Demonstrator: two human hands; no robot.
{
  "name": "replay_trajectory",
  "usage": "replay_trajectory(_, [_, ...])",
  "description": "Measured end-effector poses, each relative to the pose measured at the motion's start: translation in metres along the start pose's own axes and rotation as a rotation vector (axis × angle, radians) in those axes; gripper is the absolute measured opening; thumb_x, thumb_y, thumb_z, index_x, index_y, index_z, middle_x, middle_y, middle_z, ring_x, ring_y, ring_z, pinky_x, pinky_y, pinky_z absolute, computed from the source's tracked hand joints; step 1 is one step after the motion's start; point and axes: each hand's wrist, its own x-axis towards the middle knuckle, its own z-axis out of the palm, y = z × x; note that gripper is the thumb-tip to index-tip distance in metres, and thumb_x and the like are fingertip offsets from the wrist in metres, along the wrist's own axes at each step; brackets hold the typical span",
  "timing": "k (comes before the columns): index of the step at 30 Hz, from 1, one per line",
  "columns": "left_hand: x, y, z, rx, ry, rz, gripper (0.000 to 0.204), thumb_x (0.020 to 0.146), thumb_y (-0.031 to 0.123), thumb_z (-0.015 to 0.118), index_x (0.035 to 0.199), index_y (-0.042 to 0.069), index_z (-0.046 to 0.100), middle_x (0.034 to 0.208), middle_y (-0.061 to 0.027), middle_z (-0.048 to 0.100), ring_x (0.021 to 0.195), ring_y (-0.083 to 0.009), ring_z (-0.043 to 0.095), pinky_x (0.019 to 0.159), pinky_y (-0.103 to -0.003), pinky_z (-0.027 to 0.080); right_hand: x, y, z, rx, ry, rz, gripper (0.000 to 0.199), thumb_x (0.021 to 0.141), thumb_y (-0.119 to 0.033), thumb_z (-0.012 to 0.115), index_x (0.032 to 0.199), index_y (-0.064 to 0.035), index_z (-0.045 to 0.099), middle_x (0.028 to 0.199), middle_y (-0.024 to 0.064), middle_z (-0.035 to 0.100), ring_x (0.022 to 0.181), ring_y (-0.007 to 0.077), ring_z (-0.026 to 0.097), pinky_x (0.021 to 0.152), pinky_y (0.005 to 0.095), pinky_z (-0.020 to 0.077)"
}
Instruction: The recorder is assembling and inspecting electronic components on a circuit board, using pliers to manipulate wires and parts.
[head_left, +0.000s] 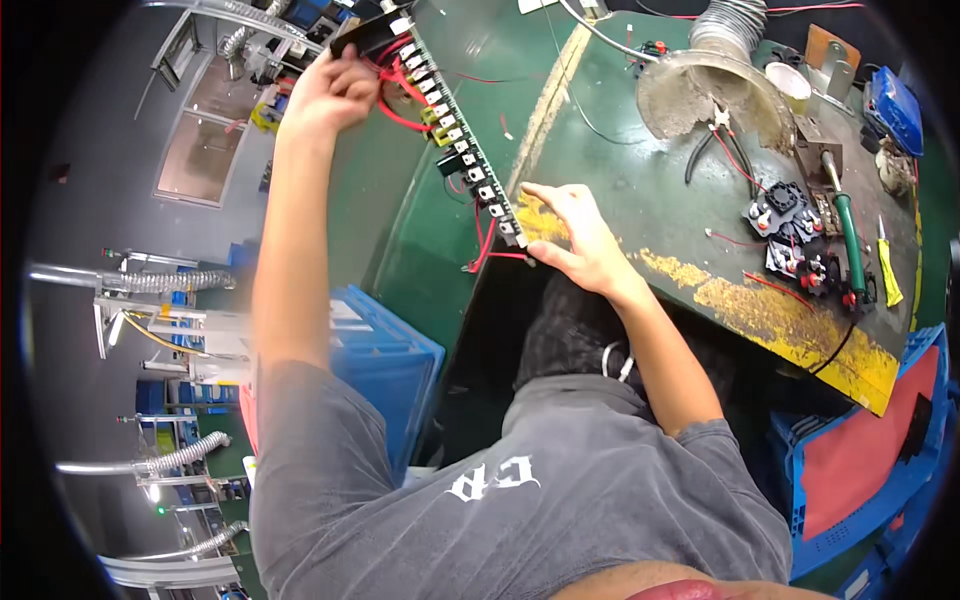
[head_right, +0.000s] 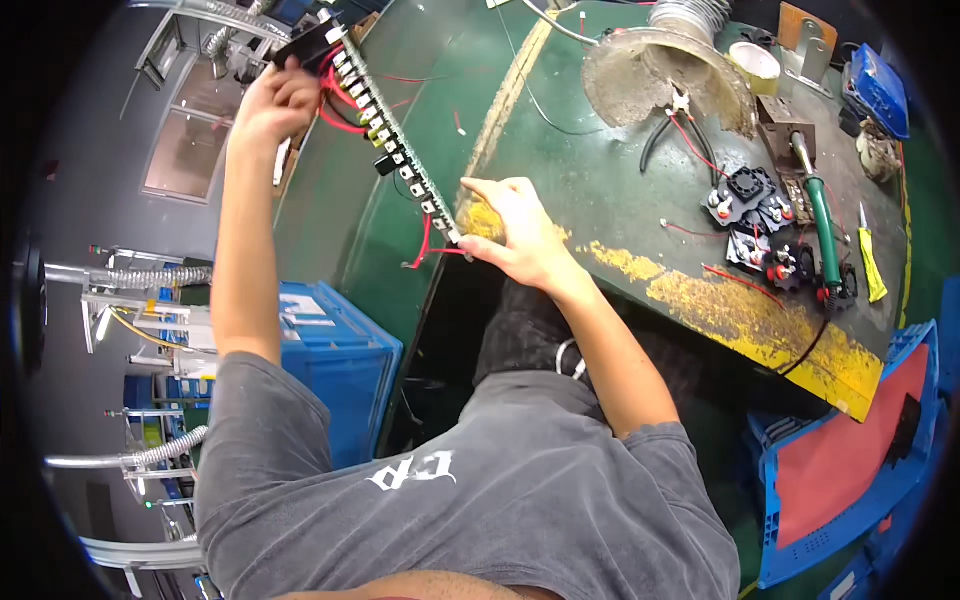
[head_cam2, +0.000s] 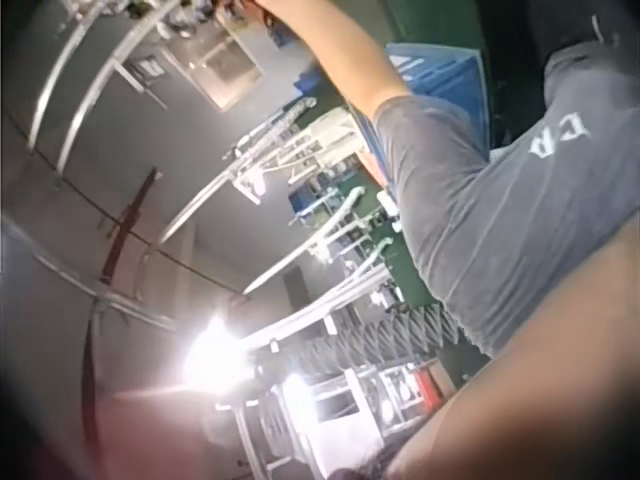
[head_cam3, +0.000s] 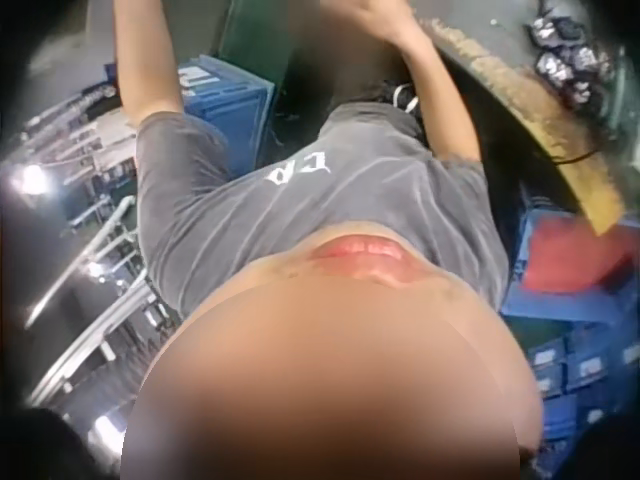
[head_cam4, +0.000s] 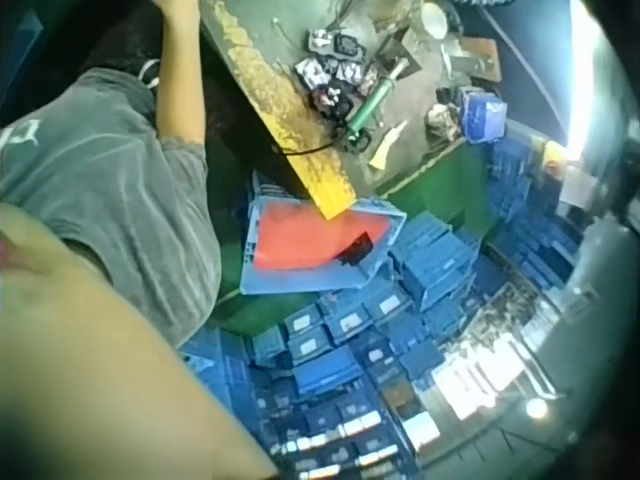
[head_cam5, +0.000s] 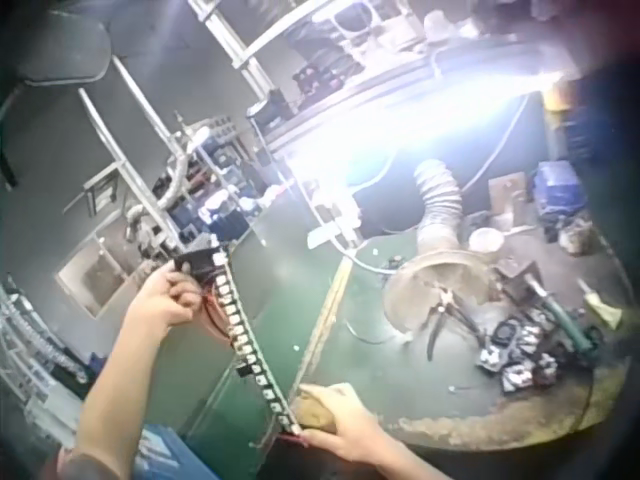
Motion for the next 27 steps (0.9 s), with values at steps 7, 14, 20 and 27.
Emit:
replay_trajectory(7, [-0.024,-0.028,0.01,0.132,-0.161,-0.07,0.022,0.103,0.018,0.056,0.088,0.002,0.058,0.059,0.0067,0.04,0.047,-0.0058,0.028,0.047,-0.024,0.019,-0.015,-0.052,-0.004,-0.33,0.239,-0.206,0.093,0.074,-0.038,0.087,0.151,-0.0042,0.046,0.152,0.0207,0.05,0.13,0.0387,0.052,0.115,0.0453,0.037])
replay_trajectory(14, [-0.056,-0.064,0.001,-0.065,-0.154,-0.092,0.01,0.096,0.009,0.057,0.095,0.001,0.063,0.059,0.0079,0.05,0.047,-0.0076,0.03,0.047,-0.025,0.022,-0.002,-0.029,-0.014,-0.38,0.442,-0.117,0.055,0.084,-0.012,0.077,0.135,-0.0058,0.059,0.118,0.0153,0.07,0.108,0.0329,0.067,0.094,0.0406,0.0491])
replay_trajectory(20, [-0.084,-0.071,-0.032,-0.315,-0.131,0.015,0.025,0.102,0.02,0.057,0.113,-0.001,0.067,0.064,0.0064,0.061,0.045,-0.0061,0.031,0.045,-0.024,0.022,0.014,-0.016,-0.039,-0.026,0.321,-0.054,0.025,0.089,-0.009,0.077,0.112,-0.0014,0.072,0.092,0.0082,0.076,0.08,0.0128,0.07,0.074,0.0267,0.0546])
replay_trajectory(27, [-0.044,-0.071,-0.056,-0.433,-0.084,0.112,0.035,0.109,0.027,0.045,0.125,0.0,0.062,0.067,0.0064,0.069,0.041,-0.0042,0.03,0.043,-0.023,0.024,0.05,0.022,-0.025,0.134,0.317,0.325,0.023,0.09,-0.02,0.077,0.101,-0.0001,0.077,0.086,0.0083,0.077,0.078,0.0098,0.068,0.076,0.0281,0.0551])
